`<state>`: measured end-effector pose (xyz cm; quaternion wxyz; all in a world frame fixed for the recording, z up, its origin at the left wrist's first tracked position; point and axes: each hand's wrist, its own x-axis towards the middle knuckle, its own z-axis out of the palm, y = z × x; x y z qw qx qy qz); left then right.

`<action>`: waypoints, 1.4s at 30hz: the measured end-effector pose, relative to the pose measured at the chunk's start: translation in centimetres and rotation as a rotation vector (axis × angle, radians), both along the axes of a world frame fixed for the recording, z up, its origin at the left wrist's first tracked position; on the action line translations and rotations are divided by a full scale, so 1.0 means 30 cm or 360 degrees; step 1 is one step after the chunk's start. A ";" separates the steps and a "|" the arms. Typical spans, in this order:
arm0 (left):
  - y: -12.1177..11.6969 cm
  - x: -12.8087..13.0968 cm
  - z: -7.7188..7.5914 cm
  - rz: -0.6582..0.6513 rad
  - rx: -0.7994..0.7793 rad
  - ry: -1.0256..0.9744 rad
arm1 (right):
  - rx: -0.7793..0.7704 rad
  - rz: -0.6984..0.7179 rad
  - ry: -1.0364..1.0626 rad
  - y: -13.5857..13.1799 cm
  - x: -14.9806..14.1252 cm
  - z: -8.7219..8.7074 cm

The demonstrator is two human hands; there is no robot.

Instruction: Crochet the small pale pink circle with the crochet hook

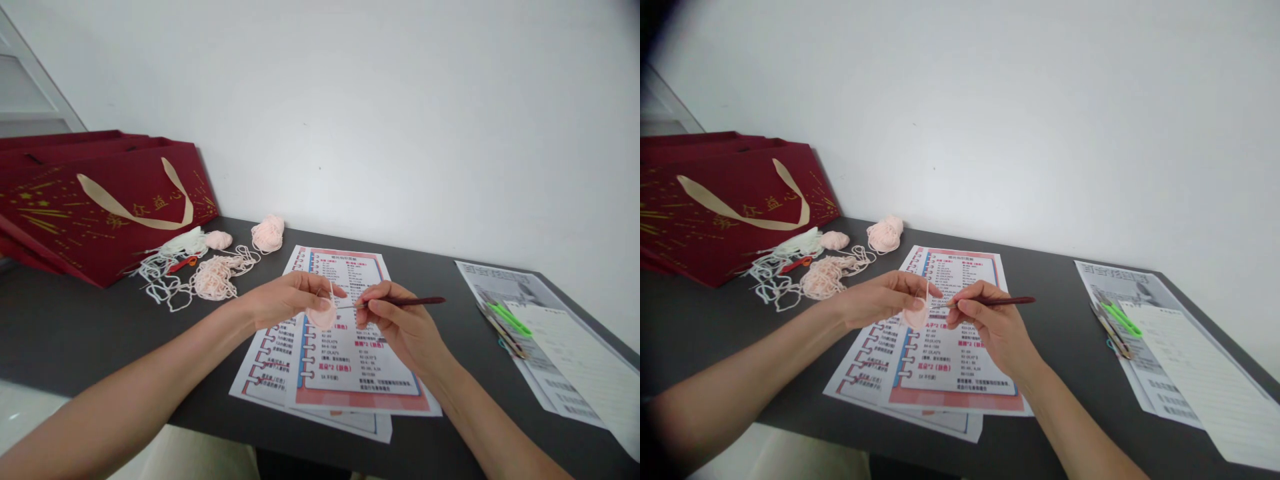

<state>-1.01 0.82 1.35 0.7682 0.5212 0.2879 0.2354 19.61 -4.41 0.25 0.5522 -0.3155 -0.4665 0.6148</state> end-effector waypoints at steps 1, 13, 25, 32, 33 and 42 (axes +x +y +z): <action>-0.008 0.011 -0.005 0.0101 0.0101 0.0016 | -0.0077 0.0008 0.0048 0.001 -0.006 -0.004; -0.044 0.057 -0.031 0.0411 0.0345 0.0004 | 0.0048 -0.0251 -0.0013 -0.011 -0.032 -0.026; -0.063 0.069 -0.031 0.0604 0.0483 0.0110 | 0.0691 -0.0594 -0.0822 -0.052 -0.040 -0.041; -0.096 0.076 -0.036 0.0864 0.0942 0.0391 | 0.1174 -0.0783 -0.1178 -0.079 -0.082 -0.050; -0.101 0.076 -0.036 0.0905 0.0974 0.0409 | 0.1127 -0.0810 -0.1159 -0.081 -0.087 -0.053; -0.106 0.084 -0.035 0.0766 0.0867 0.0418 | 0.1437 -0.0462 -0.1424 -0.048 -0.051 -0.107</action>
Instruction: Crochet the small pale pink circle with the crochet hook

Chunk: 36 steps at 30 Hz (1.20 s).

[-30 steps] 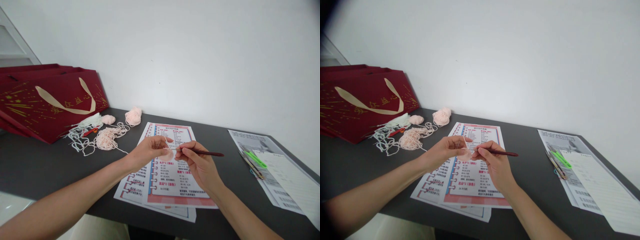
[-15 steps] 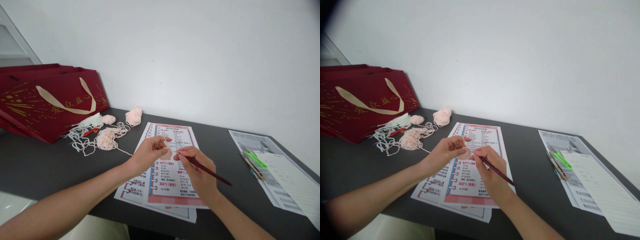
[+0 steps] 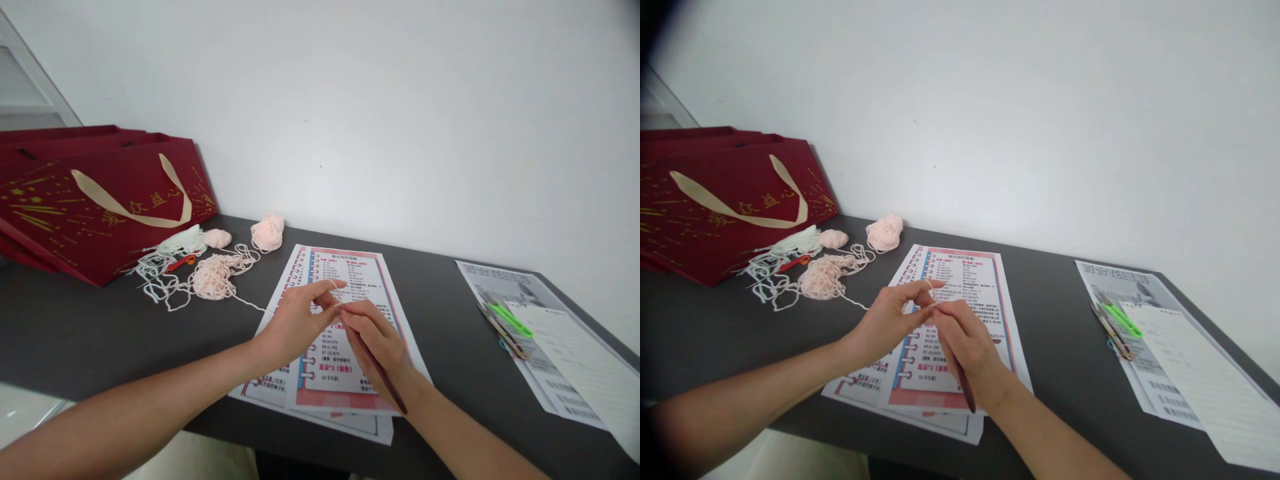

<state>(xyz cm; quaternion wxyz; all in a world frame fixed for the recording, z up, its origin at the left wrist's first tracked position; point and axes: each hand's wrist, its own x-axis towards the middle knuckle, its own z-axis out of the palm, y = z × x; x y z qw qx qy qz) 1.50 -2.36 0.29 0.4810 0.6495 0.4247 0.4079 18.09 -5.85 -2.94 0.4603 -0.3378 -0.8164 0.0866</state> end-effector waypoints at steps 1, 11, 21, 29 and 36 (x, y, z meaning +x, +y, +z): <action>0.004 0.000 -0.001 -0.0052 -0.0143 -0.0117 | 0.0022 0.0048 -0.0099 0.009 0.010 0.002; 0.019 0.011 -0.016 -0.0171 -0.0885 -0.0756 | 0.0560 -0.0157 -0.0594 -0.004 -0.006 0.045; 0.024 -0.004 -0.019 0.0062 0.0254 0.0133 | -0.0255 -0.0239 0.0543 -0.019 -0.027 0.043; 0.023 -0.014 0.001 0.0024 0.0326 0.0217 | -0.0975 -0.0079 0.1213 0.018 -0.012 0.047; 0.045 -0.026 0.002 -0.0017 0.0305 0.0193 | -0.0425 -0.0100 0.0571 -0.005 0.013 0.061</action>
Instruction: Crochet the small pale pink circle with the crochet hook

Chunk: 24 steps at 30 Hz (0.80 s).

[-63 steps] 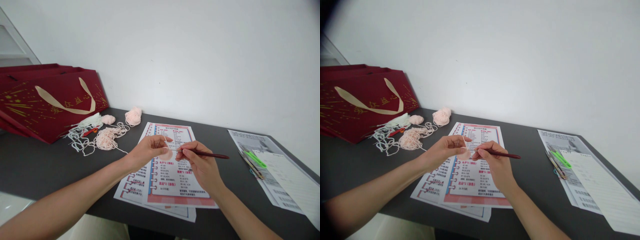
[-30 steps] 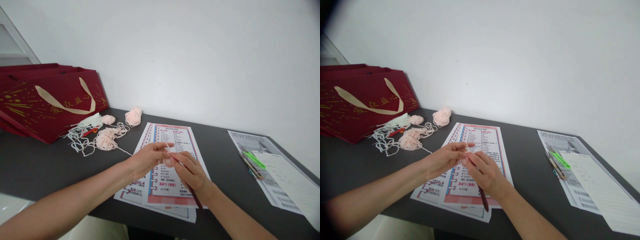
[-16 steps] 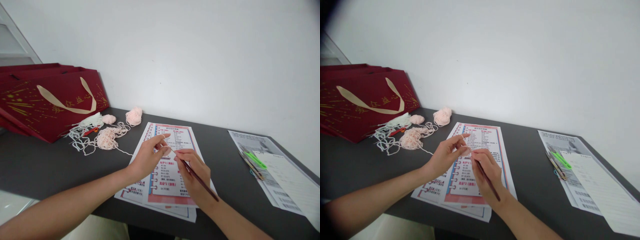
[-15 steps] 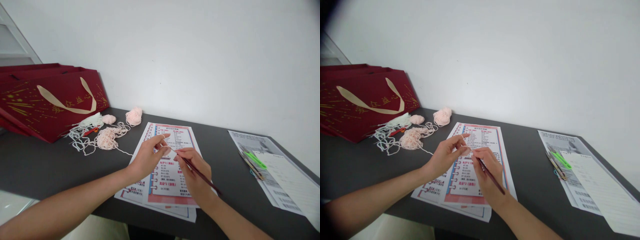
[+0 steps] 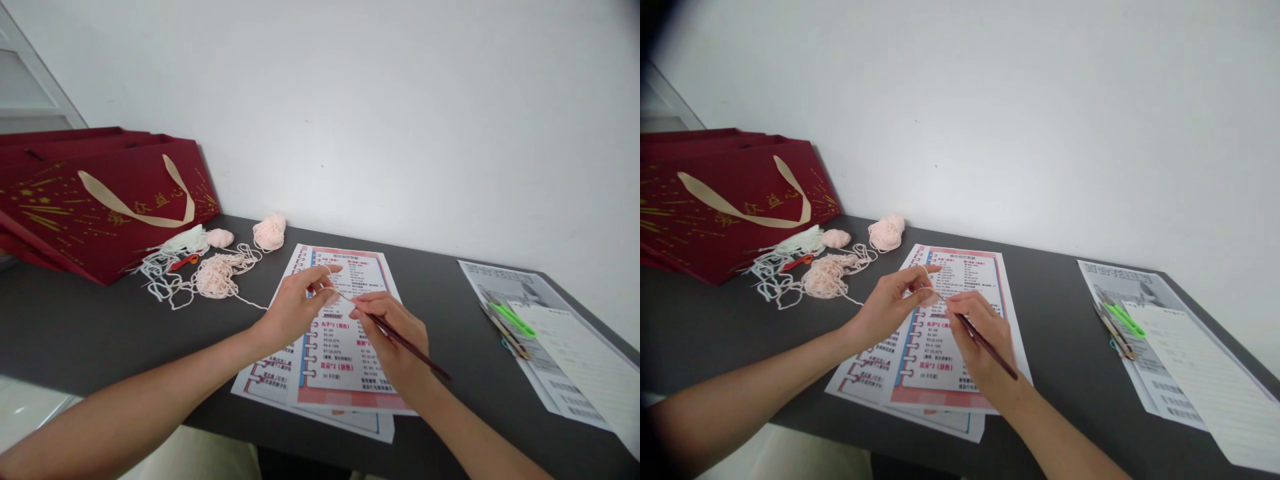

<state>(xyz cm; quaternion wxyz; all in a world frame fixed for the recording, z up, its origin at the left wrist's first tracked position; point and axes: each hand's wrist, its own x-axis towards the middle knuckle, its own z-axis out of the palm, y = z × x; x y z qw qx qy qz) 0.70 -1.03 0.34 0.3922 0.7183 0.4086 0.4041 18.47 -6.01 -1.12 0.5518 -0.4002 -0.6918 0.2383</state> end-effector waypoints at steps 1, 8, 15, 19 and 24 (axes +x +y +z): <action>0.004 -0.001 0.000 -0.0022 -0.0017 -0.0027 | -0.0104 0.0018 0.0112 0.007 0.002 0.001; 0.011 0.016 -0.012 -0.0275 -0.0674 -0.0658 | -0.0751 0.0365 0.1069 0.059 -0.016 -0.012; -0.024 0.038 -0.038 -0.0316 -0.1050 -0.0919 | 0.0301 0.0036 -0.0175 0.005 -0.029 -0.047; -0.039 0.041 -0.026 -0.0258 -0.1168 -0.1028 | 0.0720 -0.0098 -0.0803 -0.003 -0.028 -0.044; -0.024 0.028 -0.001 -0.0422 -0.1581 -0.1122 | 0.0700 0.0021 -0.0462 0.014 -0.013 -0.033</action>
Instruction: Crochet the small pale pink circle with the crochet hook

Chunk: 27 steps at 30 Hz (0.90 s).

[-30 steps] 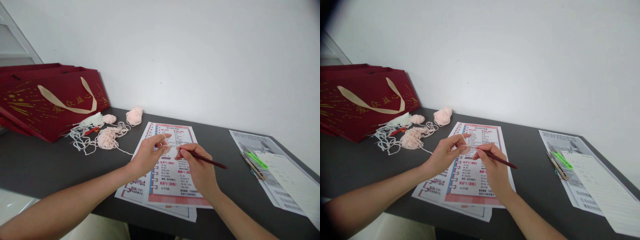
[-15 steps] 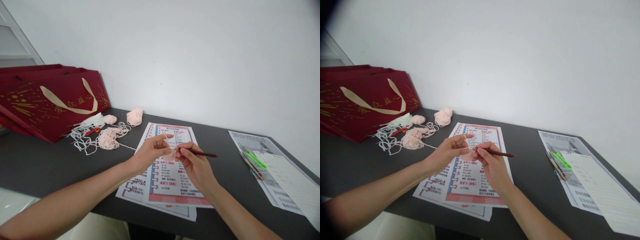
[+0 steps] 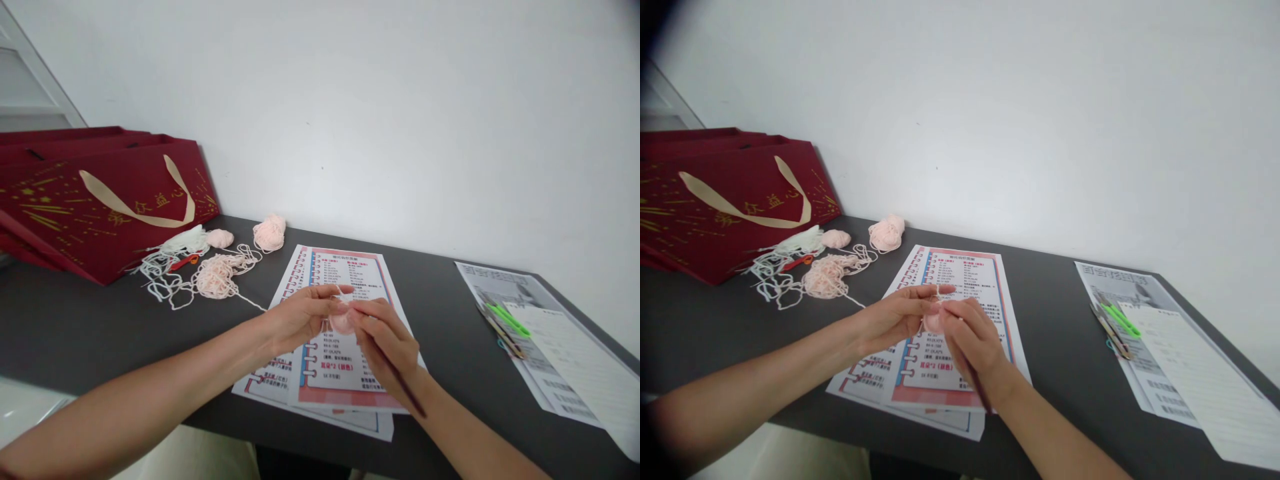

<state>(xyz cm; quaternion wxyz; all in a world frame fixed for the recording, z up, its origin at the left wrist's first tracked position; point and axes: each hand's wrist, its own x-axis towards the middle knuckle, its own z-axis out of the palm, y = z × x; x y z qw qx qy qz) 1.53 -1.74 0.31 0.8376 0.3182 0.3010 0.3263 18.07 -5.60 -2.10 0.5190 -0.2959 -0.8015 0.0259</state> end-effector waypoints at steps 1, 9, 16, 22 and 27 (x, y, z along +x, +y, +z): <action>0.007 -0.004 0.002 -0.0012 -0.0007 -0.0003 | -0.0183 0.0022 0.0164 0.005 0.003 0.002; 0.067 -0.043 -0.001 -0.0043 0.0217 0.0075 | -0.0995 0.0215 0.0928 0.022 0.019 0.017; 0.084 -0.057 0.009 -0.0188 0.0230 0.0055 | -0.1021 0.0271 0.0926 0.019 0.035 0.036; 0.093 -0.079 0.025 -0.0332 0.0156 0.0058 | -0.0931 0.0328 0.0753 0.009 0.043 0.051; 0.109 -0.099 0.029 -0.0461 0.0124 0.0064 | -0.0847 0.0306 0.0554 0.003 0.055 0.060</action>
